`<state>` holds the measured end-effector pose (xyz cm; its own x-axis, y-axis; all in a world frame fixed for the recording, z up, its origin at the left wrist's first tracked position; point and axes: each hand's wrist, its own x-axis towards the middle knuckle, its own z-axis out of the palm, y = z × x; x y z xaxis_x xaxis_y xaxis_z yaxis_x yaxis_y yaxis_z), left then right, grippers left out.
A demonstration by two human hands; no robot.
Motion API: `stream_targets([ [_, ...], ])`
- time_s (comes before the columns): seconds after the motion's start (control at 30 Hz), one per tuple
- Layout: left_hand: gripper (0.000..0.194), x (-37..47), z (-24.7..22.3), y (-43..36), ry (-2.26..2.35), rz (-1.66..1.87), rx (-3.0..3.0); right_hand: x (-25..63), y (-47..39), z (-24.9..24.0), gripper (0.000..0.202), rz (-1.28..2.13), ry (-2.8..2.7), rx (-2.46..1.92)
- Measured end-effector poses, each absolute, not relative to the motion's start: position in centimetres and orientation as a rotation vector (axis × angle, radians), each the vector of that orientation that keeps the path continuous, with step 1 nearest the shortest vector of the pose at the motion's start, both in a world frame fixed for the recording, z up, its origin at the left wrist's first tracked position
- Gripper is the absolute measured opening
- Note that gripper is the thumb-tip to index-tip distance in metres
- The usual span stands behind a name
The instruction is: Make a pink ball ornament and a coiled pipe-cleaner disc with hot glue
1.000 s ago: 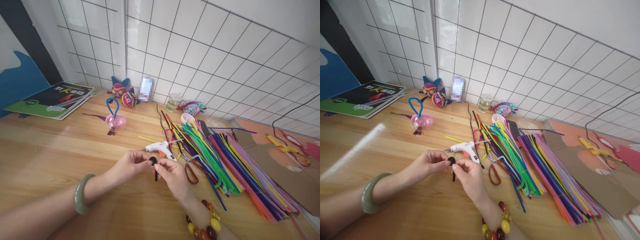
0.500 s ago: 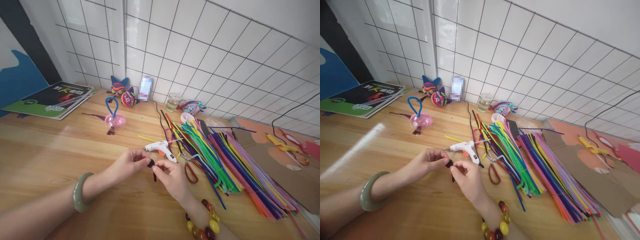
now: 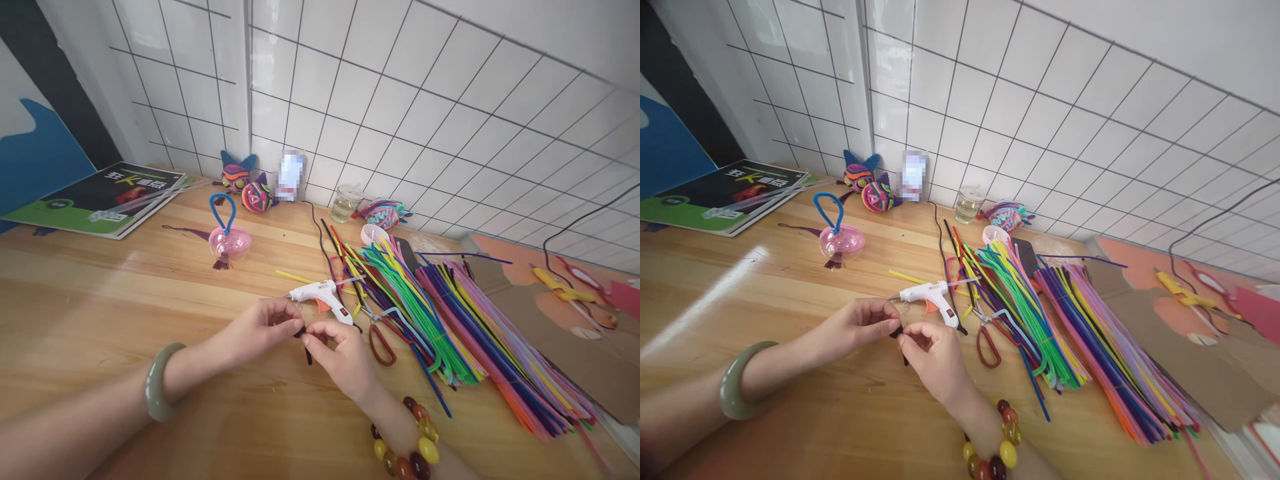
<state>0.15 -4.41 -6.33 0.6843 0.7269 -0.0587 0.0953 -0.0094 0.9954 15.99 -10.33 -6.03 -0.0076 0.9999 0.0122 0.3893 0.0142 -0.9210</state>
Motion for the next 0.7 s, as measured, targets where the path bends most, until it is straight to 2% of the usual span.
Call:
stream_targets([
  [0.37, 0.023, 0.1, -6.2, -4.6, 0.719, 0.553, 1.651, 16.0, -10.4, -6.2, 0.012, 0.998, -1.534, -1.471],
  [0.6, 0.038, -0.3, -5.5, -4.5, 0.827, 0.536, 1.663, 16.0, -10.3, -6.4, 0.011, 0.983, -1.535, -1.49],
  [0.7, 0.033, -0.3, -5.8, -4.3, 0.785, 0.553, 1.667, 16.0, -10.3, -6.4, 0.012, 0.984, -1.537, -1.478],
])
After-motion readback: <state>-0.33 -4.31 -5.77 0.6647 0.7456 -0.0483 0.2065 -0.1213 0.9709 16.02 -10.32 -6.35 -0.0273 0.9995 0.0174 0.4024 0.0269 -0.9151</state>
